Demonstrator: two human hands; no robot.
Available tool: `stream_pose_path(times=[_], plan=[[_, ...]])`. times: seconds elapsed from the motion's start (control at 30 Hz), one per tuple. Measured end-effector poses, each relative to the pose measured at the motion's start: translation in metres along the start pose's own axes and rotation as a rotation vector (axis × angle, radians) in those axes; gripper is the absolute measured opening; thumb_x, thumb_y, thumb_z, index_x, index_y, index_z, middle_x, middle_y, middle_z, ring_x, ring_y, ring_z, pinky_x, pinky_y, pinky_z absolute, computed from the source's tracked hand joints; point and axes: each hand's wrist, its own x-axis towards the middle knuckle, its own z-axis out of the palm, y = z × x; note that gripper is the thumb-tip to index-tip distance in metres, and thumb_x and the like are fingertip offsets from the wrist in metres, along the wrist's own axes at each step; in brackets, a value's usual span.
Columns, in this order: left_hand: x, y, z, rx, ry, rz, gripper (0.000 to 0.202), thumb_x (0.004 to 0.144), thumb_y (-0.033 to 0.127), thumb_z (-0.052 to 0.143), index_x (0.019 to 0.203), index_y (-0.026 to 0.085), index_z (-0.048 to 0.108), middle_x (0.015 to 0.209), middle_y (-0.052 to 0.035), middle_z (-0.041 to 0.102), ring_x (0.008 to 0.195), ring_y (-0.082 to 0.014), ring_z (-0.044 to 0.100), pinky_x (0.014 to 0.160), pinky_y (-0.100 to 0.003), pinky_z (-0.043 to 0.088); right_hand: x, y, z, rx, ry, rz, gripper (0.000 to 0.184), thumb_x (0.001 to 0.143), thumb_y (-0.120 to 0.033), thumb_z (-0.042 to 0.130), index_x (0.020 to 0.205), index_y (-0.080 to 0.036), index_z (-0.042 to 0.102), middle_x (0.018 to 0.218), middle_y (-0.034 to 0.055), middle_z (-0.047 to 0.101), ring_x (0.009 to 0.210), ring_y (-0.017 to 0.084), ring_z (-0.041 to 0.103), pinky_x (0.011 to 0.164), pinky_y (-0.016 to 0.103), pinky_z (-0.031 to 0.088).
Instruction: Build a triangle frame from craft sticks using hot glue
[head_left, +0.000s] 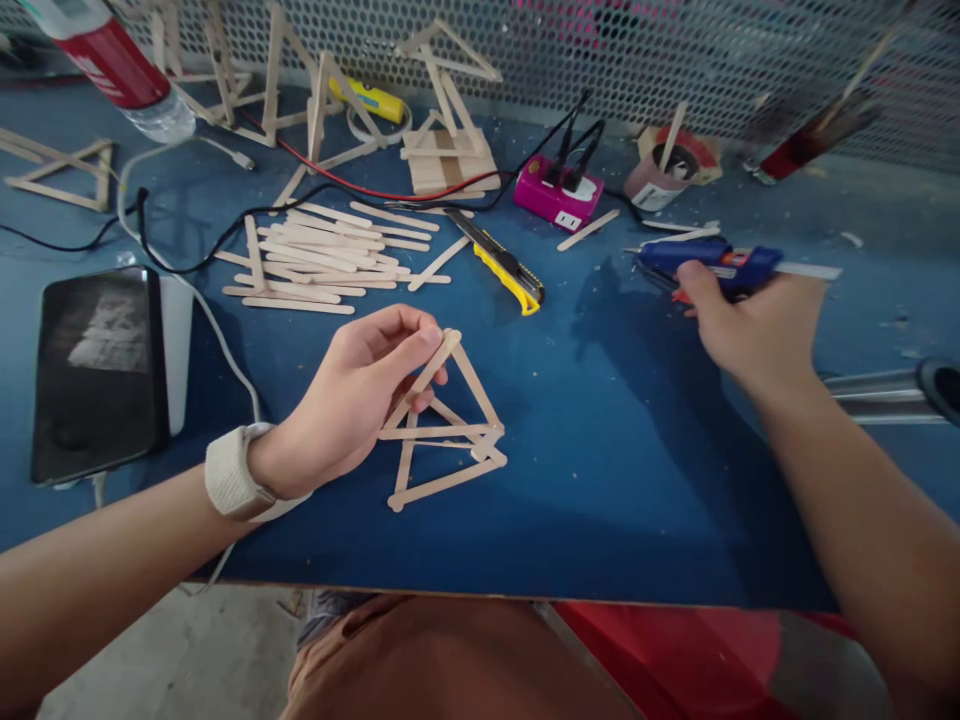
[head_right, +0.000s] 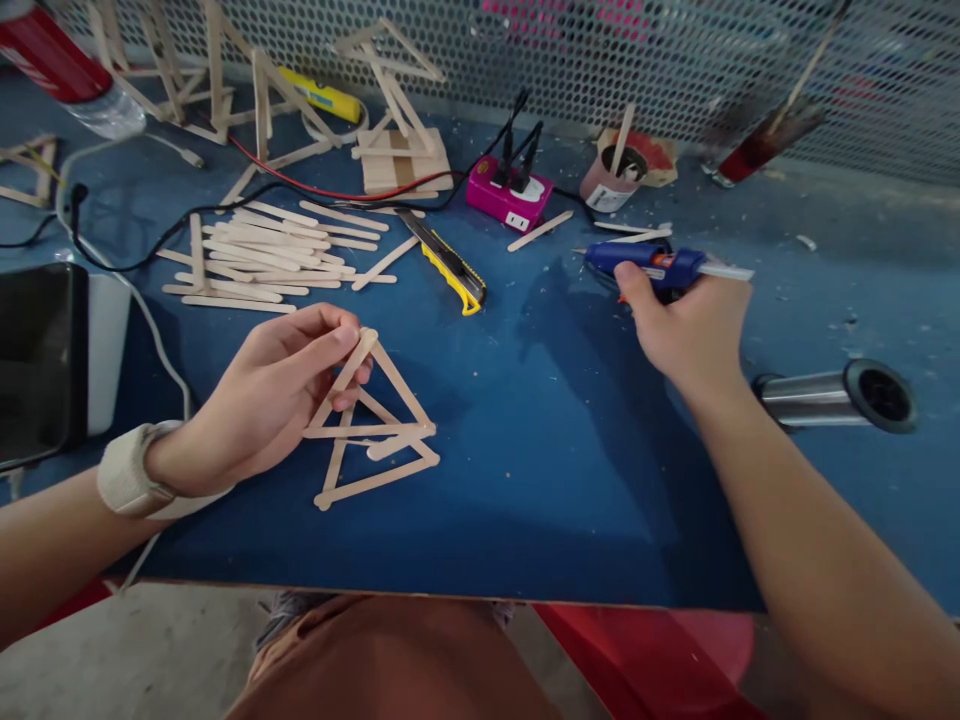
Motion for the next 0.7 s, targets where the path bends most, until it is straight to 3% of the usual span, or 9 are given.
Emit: stream_pose_path(times=[0.23, 0.43, 0.5, 0.6, 0.7], plan=[[-0.001, -0.001, 0.000, 0.004, 0.010, -0.005, 0.022, 0.109, 0.027, 0.089, 0.093, 0.020, 0.076, 0.078, -0.0023, 0.072, 0.064, -0.0108, 0.063, 0.055, -0.016, 0.054, -0.004, 0.008, 0.000, 0.082, 0.043, -0.031, 0.057, 0.089, -0.081, 0.090, 0.088, -0.026, 0.073, 0.094, 0.0123, 0.079, 0.103, 0.038, 0.081, 0.124, 0.070, 0.063], [0.000, 0.001, 0.001, 0.010, 0.021, 0.000, 0.030, 0.099, 0.033, 0.102, 0.091, 0.019, 0.076, 0.077, -0.0013, 0.073, 0.063, -0.0099, 0.060, 0.054, -0.016, 0.053, -0.006, -0.008, 0.003, 0.213, -0.077, -0.026, 0.056, 0.094, -0.077, 0.089, 0.112, -0.024, 0.086, 0.120, 0.0145, 0.090, 0.119, 0.037, 0.086, 0.113, 0.058, 0.071], [-0.001, 0.001, 0.002, 0.010, 0.025, 0.000, 0.031, 0.099, 0.034, 0.103, 0.091, 0.019, 0.077, 0.078, -0.0016, 0.074, 0.064, -0.0103, 0.062, 0.054, -0.016, 0.053, -0.005, -0.021, 0.004, 0.210, -0.144, -0.025, 0.051, 0.096, -0.073, 0.089, 0.111, -0.024, 0.088, 0.113, 0.0132, 0.091, 0.112, 0.037, 0.087, 0.104, 0.056, 0.072], [-0.001, 0.001, 0.001, 0.018, 0.010, -0.004, 0.031, 0.101, 0.036, 0.102, 0.093, 0.019, 0.077, 0.079, -0.0012, 0.074, 0.062, -0.0091, 0.062, 0.056, -0.016, 0.054, -0.001, -0.042, 0.013, 0.172, -0.262, -0.063, 0.044, 0.100, -0.069, 0.089, 0.095, -0.026, 0.084, 0.092, 0.0104, 0.086, 0.093, 0.035, 0.083, 0.092, 0.052, 0.071], [-0.002, 0.001, -0.001, 0.018, 0.000, 0.006, 0.030, 0.102, 0.036, 0.101, 0.093, 0.019, 0.078, 0.078, -0.0008, 0.074, 0.060, -0.0081, 0.062, 0.056, -0.017, 0.054, 0.007, -0.058, 0.024, 0.135, -0.344, -0.121, 0.044, 0.101, -0.068, 0.089, 0.087, -0.029, 0.077, 0.084, 0.0069, 0.079, 0.088, 0.032, 0.078, 0.092, 0.050, 0.069]])
